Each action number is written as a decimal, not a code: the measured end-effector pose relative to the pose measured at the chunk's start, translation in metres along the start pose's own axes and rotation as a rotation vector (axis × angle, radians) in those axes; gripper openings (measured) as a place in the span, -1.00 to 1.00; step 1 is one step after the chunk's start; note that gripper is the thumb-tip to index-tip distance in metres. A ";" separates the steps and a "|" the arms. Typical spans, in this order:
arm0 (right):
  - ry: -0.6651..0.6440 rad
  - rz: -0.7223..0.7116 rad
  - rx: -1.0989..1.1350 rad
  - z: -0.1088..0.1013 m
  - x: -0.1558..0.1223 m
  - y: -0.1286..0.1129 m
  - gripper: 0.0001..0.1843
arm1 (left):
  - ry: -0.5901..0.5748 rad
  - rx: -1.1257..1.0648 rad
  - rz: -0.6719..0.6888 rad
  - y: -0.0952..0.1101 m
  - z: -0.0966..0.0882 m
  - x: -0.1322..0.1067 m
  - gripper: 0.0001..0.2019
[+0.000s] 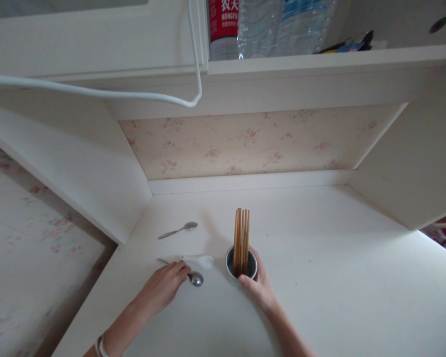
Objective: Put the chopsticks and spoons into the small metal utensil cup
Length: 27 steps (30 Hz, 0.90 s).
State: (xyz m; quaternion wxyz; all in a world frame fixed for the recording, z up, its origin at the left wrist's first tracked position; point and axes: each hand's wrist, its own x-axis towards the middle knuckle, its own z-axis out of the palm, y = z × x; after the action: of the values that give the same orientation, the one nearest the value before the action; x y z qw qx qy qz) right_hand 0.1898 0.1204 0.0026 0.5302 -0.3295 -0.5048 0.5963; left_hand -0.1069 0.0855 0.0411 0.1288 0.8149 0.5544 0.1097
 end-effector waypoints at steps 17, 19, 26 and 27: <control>0.021 -0.014 -0.032 0.005 0.000 -0.005 -0.13 | 0.504 -0.776 -0.266 0.097 -0.092 0.050 -0.71; 0.020 -0.017 -0.040 0.006 0.000 -0.006 -0.15 | 0.551 -0.946 -0.265 0.111 -0.090 0.067 -0.69; 0.001 -0.056 -0.008 0.009 0.002 -0.008 -0.18 | 0.470 -1.069 -0.291 0.127 -0.034 0.102 -0.67; -0.005 -0.058 0.003 0.010 0.002 -0.009 -0.18 | 0.457 -1.046 -0.299 0.127 -0.027 0.103 -0.67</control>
State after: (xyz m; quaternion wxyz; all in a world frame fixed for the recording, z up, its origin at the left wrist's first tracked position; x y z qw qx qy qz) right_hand 0.1829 0.1190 0.0142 0.5467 -0.3123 -0.5144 0.5822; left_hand 0.0330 0.1386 0.1123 0.4050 0.5117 0.5493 0.5219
